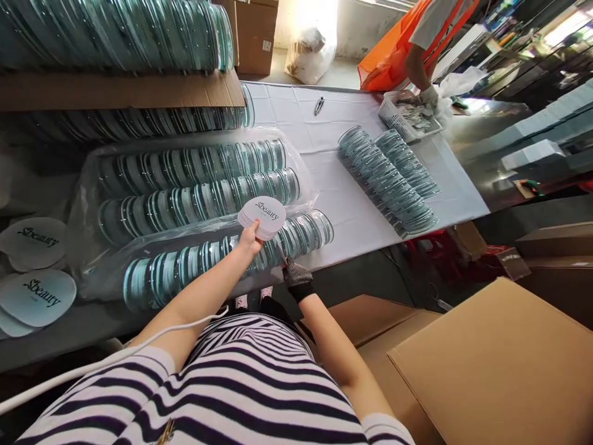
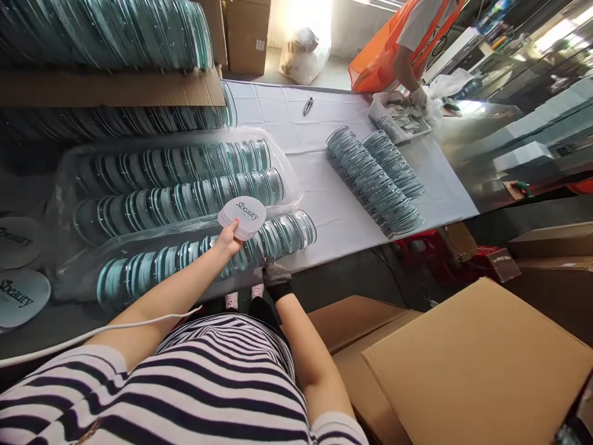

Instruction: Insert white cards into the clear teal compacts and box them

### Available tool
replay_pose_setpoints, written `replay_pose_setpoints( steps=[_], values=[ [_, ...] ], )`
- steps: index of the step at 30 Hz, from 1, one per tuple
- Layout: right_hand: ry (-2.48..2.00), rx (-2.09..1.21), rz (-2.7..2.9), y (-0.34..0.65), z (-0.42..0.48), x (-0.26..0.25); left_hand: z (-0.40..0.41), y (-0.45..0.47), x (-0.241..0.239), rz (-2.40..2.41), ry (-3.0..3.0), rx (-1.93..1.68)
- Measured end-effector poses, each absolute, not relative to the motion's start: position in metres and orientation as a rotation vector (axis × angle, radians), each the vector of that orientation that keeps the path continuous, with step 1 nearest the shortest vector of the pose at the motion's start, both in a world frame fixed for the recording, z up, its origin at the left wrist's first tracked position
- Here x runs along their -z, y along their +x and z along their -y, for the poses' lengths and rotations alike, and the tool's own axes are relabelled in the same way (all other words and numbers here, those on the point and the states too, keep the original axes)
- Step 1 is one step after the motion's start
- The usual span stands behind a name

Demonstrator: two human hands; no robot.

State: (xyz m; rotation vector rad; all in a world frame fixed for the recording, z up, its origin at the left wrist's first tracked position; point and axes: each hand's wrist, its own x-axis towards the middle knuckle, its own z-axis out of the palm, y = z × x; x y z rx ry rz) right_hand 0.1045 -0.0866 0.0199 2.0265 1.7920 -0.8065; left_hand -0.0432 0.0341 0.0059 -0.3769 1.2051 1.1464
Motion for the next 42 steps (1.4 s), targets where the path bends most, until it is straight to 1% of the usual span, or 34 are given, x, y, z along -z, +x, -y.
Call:
replay_pose_setpoints(
  steps=[3, 7, 13, 19, 20, 21, 23, 26, 27, 28, 29, 30, 33, 35, 37, 40, 42],
  values=[
    [2.095, 0.844, -1.701, 0.101, 0.069, -0.02, -0.034, -0.044, -0.005, -1.217, -0.369, -1.141],
    [2.093, 0.807, -1.806, 0.105, 0.075, -0.022, -0.032, -0.043, -0.003, -1.209, -0.358, -1.147],
    [2.094, 0.777, -1.795, 0.097, 0.067, -0.007, -0.031, -0.043, -0.006, -1.215, -0.344, -1.136],
    [2.154, 0.97, -1.795, 0.093, 0.054, 0.004, -0.031, -0.043, -0.007, -1.237, -0.333, -1.161],
    [2.176, 1.029, -1.775, 0.094, 0.053, 0.006, -0.03, -0.043, -0.006, -1.238, -0.329, -1.171],
    [2.197, 1.158, -1.726, 0.095, 0.052, 0.006, -0.03, -0.042, -0.005, -1.237, -0.325, -1.179],
    [2.196, 1.549, -1.565, 0.1, 0.051, 0.007, -0.03, -0.042, -0.004, -1.25, -0.318, -1.197],
    [1.985, 2.187, -1.281, 0.111, 0.05, 0.006, -0.03, -0.04, -0.004, -1.28, -0.306, -1.22],
    [1.888, 2.318, -1.206, 0.115, 0.048, 0.005, -0.03, -0.039, -0.004, -1.286, -0.298, -1.228],
    [1.819, 2.368, -1.156, 0.118, 0.044, 0.004, -0.031, -0.038, -0.004, -1.29, -0.291, -1.237],
    [1.793, 2.355, -1.145, 0.121, 0.04, 0.002, -0.031, -0.037, -0.005, -1.293, -0.285, -1.243],
    [1.841, 2.264, -1.206, 0.123, 0.033, -0.001, -0.031, -0.036, -0.007, -1.297, -0.279, -1.251],
    [2.3, 1.708, -1.685, 0.128, 0.004, -0.012, -0.027, -0.033, -0.014, -1.287, -0.239, -1.278],
    [2.512, 1.423, -1.986, 0.128, -0.016, -0.022, -0.021, -0.032, -0.02, -1.249, -0.186, -1.289],
    [2.454, 1.27, -2.218, 0.122, -0.03, -0.032, -0.013, -0.033, -0.026, -1.219, -0.142, -1.3],
    [2.202, 1.083, -2.542, 0.1, -0.029, -0.045, 0.0, -0.04, -0.03, -1.248, -0.121, -1.363],
    [2.079, 1.155, -2.629, 0.079, -0.022, -0.051, 0.008, -0.049, -0.032, -1.277, -0.114, -1.389]
  ],
)
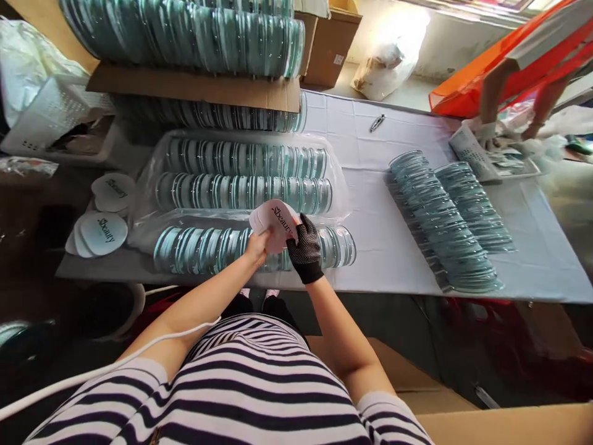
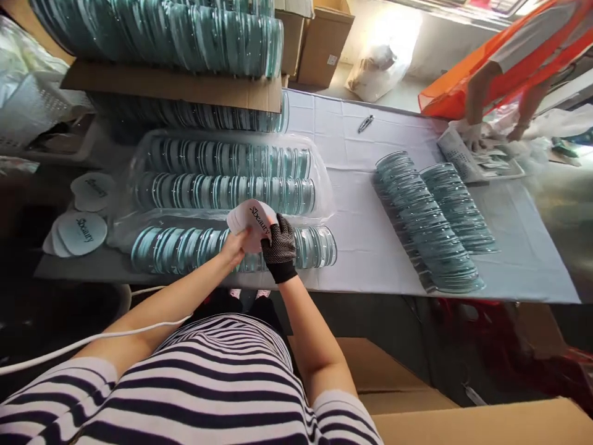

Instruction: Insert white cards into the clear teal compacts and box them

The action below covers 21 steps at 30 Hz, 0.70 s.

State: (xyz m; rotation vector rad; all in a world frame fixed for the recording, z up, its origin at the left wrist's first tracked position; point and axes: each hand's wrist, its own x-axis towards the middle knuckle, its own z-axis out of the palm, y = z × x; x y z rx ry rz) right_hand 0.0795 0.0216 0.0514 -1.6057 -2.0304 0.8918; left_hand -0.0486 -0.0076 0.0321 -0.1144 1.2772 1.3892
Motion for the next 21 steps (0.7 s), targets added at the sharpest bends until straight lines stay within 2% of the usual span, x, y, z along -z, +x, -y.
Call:
replay_pose_setpoints(
  steps=[4, 10, 16, 21],
  values=[
    [-1.674, -1.234, 1.742, 0.052, -0.019, -0.054, 0.015, -0.068, -0.037, -1.284, -0.15, -1.359],
    [-1.995, -0.888, 1.096, 0.086, -0.012, -0.062, 0.004, -0.1, -0.047, -1.246, -0.312, -1.319],
    [-2.468, -0.719, 1.436, 0.099, 0.116, -0.061, -0.006, -0.123, -0.034, -1.193, -0.379, -1.186],
    [-2.464, -0.781, 1.856, 0.08, 0.183, -0.043, -0.004, -0.116, -0.021, -1.175, -0.357, -1.112]
  ],
)
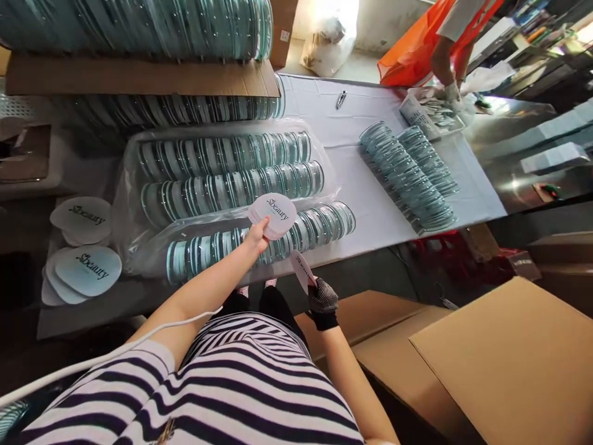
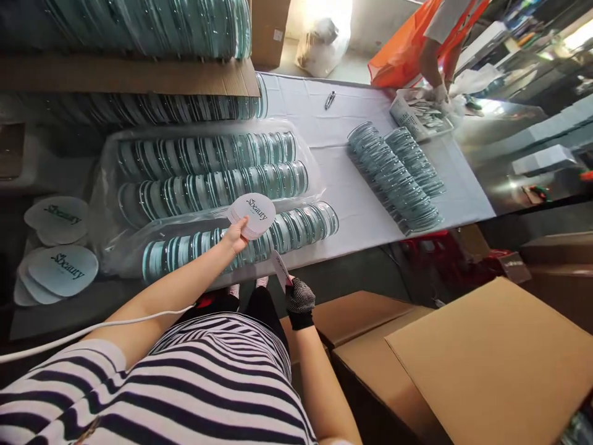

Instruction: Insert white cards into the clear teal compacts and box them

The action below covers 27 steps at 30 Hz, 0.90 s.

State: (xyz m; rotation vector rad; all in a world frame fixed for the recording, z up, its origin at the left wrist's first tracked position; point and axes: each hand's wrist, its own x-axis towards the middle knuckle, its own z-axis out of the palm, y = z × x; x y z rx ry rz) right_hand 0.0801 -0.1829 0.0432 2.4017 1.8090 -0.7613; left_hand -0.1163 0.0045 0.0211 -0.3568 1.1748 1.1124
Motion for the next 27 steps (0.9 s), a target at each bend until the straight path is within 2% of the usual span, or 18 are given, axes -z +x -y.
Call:
replay_pose_setpoints(
  steps=[5, 9, 13, 16, 22, 27],
  values=[
    [2.184, 0.758, -1.803, 0.052, 0.133, -0.031, -0.002, -0.114, -0.018, -1.162, -0.307, -1.099],
    [2.131, 0.734, -1.692, 0.04, 0.086, -0.044, -0.002, -0.115, -0.022, -1.199, -0.285, -1.093],
    [2.04, 0.69, -1.742, 0.047, 0.085, -0.062, -0.003, -0.115, -0.025, -1.226, -0.296, -1.076],
    [2.015, 0.694, -1.801, 0.049, 0.09, -0.057, -0.003, -0.116, -0.026, -1.214, -0.298, -1.068],
    [2.007, 0.841, -1.826, 0.031, 0.07, -0.022, -0.002, -0.116, -0.025, -1.218, -0.296, -1.07],
    [1.96, 1.145, -1.764, 0.036, 0.063, -0.014, 0.0, -0.115, -0.023, -1.225, -0.274, -1.089]
  ],
)
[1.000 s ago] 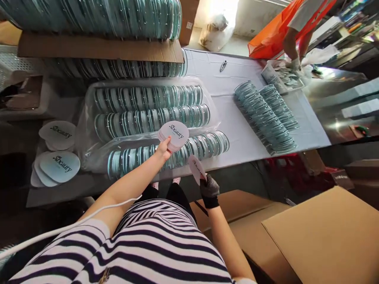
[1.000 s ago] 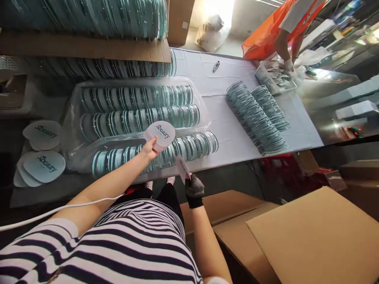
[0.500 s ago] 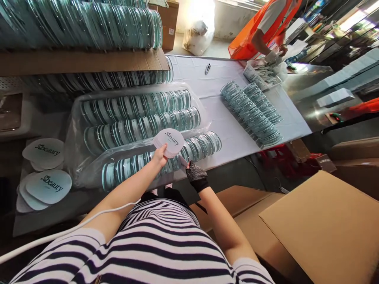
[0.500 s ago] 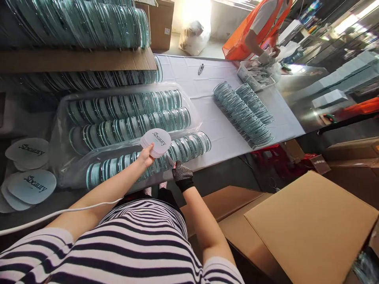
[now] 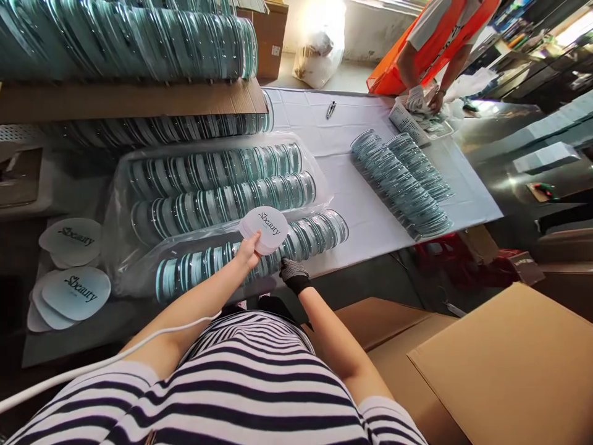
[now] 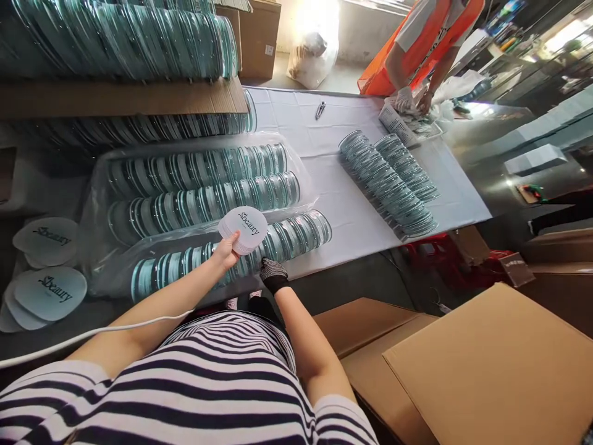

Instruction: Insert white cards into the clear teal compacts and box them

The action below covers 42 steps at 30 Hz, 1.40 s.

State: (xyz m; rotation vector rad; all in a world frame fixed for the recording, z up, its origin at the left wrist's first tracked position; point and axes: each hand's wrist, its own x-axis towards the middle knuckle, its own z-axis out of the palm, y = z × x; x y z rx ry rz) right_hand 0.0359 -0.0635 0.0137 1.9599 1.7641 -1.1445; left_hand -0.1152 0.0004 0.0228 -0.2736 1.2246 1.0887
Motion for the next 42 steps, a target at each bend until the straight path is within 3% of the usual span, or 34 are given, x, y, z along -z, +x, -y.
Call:
replay_pose_setpoints(
  steps=[3, 5, 9, 17, 21, 24, 27, 32, 42],
  values=[
    [1.879, 1.584, -1.65, 0.047, 0.06, -0.019, 0.0, -0.113, -0.019, -1.214, -0.262, -1.111],
    [1.997, 1.68, -1.58, 0.054, 0.05, -0.027, -0.001, -0.112, -0.018, -1.214, -0.262, -1.124],
    [2.542, 1.187, -1.869, 0.056, 0.019, -0.044, 0.001, -0.109, -0.022, -1.195, -0.219, -1.143],
    [2.38, 0.87, -2.54, 0.003, 0.02, -0.052, 0.021, -0.121, -0.029, -1.258, -0.126, -1.173],
    [2.626, 1.019, -2.198, -0.009, 0.028, -0.05, 0.02, -0.128, -0.029, -1.201, -0.129, -1.168],
    [2.848, 0.737, -2.027, 0.014, 0.049, -0.056, 0.008, -0.14, -0.03, -1.203, -0.198, -1.236],
    [2.617, 0.506, -2.142, 0.04, 0.103, -0.065, -0.003, -0.154, -0.029, -1.249, -0.286, -1.242],
    [2.097, 0.64, -2.202, 0.035, 0.171, -0.058, -0.005, -0.163, -0.021, -1.283, -0.355, -1.22],
    [2.037, 0.872, -1.77, -0.016, 0.103, -0.026, 0.001, -0.163, -0.016, -1.263, -0.312, -1.229]
  ],
)
